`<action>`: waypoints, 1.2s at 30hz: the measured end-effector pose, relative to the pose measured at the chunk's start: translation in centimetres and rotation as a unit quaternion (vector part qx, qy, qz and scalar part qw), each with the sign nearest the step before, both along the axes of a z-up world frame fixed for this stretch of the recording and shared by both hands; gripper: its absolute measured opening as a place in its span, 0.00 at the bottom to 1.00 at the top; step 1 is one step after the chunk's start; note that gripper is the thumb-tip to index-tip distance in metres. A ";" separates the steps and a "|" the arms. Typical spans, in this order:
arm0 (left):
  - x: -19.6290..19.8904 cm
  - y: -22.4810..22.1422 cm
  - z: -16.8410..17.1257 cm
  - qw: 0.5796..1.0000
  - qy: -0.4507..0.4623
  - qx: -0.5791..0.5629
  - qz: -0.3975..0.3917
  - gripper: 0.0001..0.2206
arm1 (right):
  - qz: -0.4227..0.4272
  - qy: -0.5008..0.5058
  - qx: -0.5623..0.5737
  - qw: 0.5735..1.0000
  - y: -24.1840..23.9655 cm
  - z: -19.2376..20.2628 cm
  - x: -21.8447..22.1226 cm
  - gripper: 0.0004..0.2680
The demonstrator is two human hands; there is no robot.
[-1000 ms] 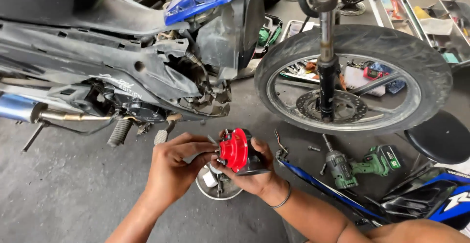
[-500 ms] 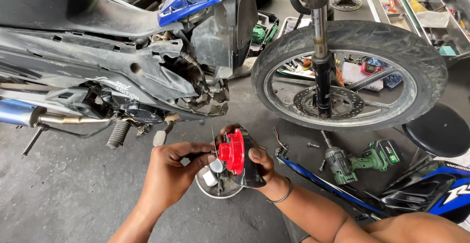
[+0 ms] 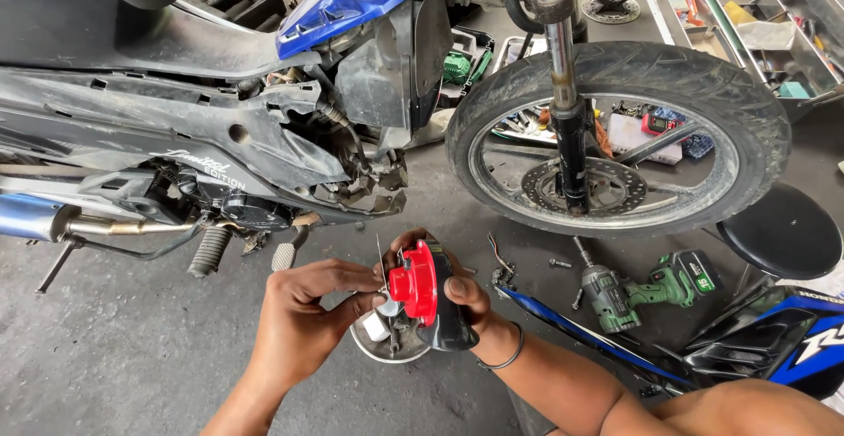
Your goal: Assembling and adjusting a motorcycle horn using locking pliers in a workshop environment.
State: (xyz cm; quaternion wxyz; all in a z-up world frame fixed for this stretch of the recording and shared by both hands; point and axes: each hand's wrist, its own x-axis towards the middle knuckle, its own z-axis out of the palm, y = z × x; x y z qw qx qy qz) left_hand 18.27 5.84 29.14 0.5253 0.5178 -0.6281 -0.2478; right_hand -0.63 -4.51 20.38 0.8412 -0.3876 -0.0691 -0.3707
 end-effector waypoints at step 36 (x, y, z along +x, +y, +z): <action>-1.1 0.7 1.2 0.971 -0.204 -0.123 0.030 0.09 | -0.025 -0.009 -0.009 1.000 0.1 0.4 -1.0 0.27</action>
